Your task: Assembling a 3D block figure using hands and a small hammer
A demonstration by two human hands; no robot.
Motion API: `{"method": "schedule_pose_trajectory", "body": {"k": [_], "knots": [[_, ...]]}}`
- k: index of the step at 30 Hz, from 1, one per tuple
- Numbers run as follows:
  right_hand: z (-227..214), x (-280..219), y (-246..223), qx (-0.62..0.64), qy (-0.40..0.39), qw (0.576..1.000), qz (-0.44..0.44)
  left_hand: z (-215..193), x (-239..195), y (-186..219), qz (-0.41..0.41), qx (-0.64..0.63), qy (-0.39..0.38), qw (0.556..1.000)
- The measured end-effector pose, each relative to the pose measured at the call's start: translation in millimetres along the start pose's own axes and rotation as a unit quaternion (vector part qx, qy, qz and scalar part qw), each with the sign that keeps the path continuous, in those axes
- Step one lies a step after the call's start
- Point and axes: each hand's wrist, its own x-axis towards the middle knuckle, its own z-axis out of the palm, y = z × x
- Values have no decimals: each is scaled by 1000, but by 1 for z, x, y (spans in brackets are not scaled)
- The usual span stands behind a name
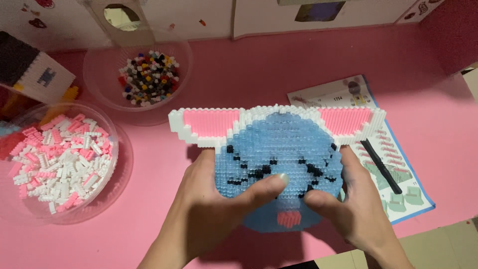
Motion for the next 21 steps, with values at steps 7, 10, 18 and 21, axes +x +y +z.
{"method": "schedule_pose_trajectory", "body": {"k": [7,10,18,21], "knots": [[3,14,17,12,-8,998,-67,-2,24,-33,183,47,3,982],[3,25,27,15,-16,994,-108,-2,39,-46,195,94,24,976],[-16,30,21,-185,-10,980,-74,-3,77,-73,421,110,52,899],[-37,23,35,-253,9,936,-246,-1,82,-72,452,78,74,886]]}}
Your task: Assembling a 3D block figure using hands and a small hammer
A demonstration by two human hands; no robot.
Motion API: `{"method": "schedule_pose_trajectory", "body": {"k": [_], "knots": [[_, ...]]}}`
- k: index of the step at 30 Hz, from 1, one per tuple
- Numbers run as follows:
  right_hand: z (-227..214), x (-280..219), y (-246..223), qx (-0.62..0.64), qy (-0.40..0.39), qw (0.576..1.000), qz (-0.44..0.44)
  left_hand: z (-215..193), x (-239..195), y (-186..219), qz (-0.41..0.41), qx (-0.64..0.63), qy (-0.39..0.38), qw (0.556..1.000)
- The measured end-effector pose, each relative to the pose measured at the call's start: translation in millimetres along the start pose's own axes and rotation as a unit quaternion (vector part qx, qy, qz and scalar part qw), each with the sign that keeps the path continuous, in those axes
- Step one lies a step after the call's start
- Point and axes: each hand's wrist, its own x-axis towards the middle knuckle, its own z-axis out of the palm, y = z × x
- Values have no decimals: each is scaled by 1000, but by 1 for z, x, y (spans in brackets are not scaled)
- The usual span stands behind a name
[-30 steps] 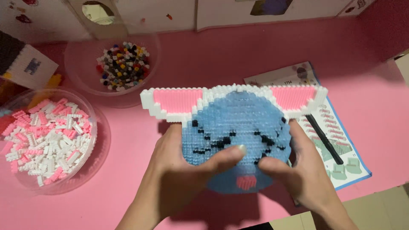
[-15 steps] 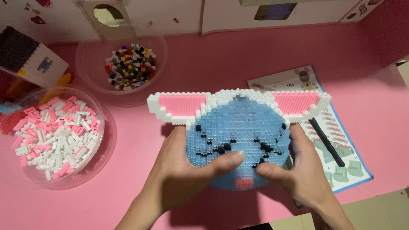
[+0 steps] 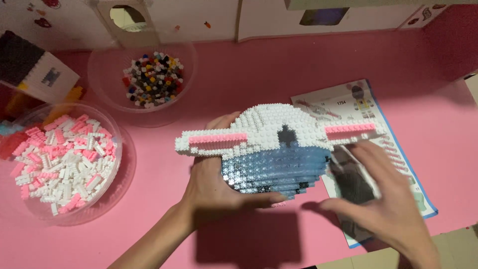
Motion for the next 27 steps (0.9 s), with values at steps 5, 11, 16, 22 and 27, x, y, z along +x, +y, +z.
{"method": "schedule_pose_trajectory", "body": {"k": [5,11,16,22,27], "knots": [[17,-31,82,-200,247,948,-34,2,15,-15,65,-23,2,998],[13,-43,113,-256,169,945,112,-1,24,-14,91,-28,-14,995],[-12,-47,134,-277,61,931,231,2,30,-17,154,28,0,988],[-45,-61,141,58,77,992,82,3,34,-21,236,-35,28,971],[-68,-42,121,510,-348,745,254,3,30,-26,193,-24,26,981]]}}
